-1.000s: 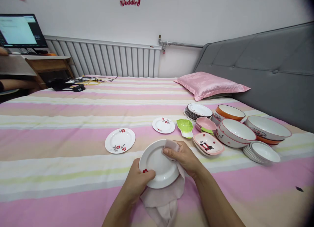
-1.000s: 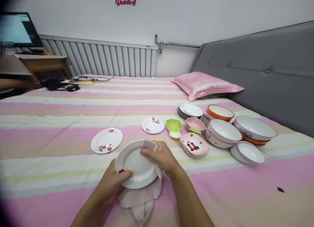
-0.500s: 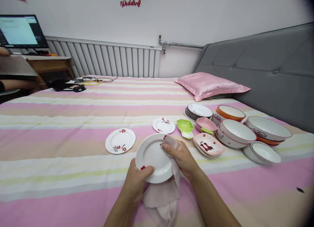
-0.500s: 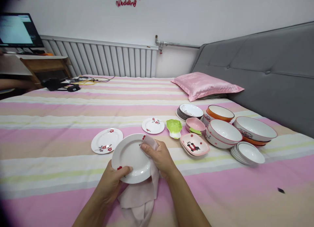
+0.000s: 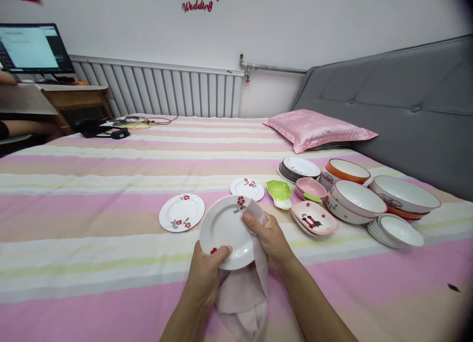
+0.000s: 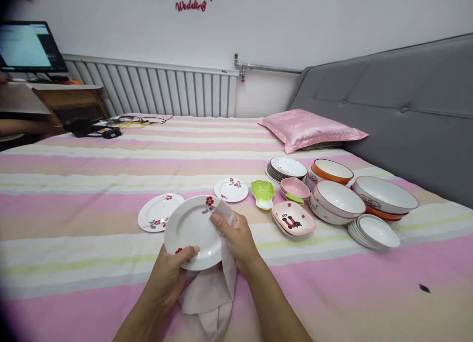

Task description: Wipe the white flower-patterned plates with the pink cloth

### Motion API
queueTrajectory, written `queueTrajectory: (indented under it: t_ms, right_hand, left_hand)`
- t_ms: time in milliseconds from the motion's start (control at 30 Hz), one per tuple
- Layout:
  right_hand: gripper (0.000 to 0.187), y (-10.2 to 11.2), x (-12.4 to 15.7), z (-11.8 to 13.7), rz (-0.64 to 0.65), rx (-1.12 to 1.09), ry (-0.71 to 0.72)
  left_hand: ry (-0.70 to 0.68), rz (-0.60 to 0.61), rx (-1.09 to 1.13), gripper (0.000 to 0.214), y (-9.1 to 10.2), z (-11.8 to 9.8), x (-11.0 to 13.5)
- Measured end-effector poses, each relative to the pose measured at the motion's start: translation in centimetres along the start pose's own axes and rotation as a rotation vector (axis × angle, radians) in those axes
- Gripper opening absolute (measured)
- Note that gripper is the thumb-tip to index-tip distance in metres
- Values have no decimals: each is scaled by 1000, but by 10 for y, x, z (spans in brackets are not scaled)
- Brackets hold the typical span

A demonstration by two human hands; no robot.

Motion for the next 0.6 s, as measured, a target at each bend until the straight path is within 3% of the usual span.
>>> queueTrajectory:
  t_ms: [200,367,600]
  right_hand:
    - [32,2,-1,-1,-58,-49,-4]
    - [31,3,-1,0,-28,-61,6]
    - [34,20,-4,11,-39,44,9]
  left_hand:
    - [11,5,9,60,-3,5,0]
    - [-69,5,-203,55,-1,4,-1]
    - [-249,214,-380,42,-6,-27,2]
Point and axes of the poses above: each hand's wrist, its own x-axis away from the middle knuckle, its own y-axis out of the back of the hand, z = x × y, the point moved 7 cm from there along -x, towards the middle knuckle, and after that the axes turned 14 degrees about -x, right-handed, at the moved point
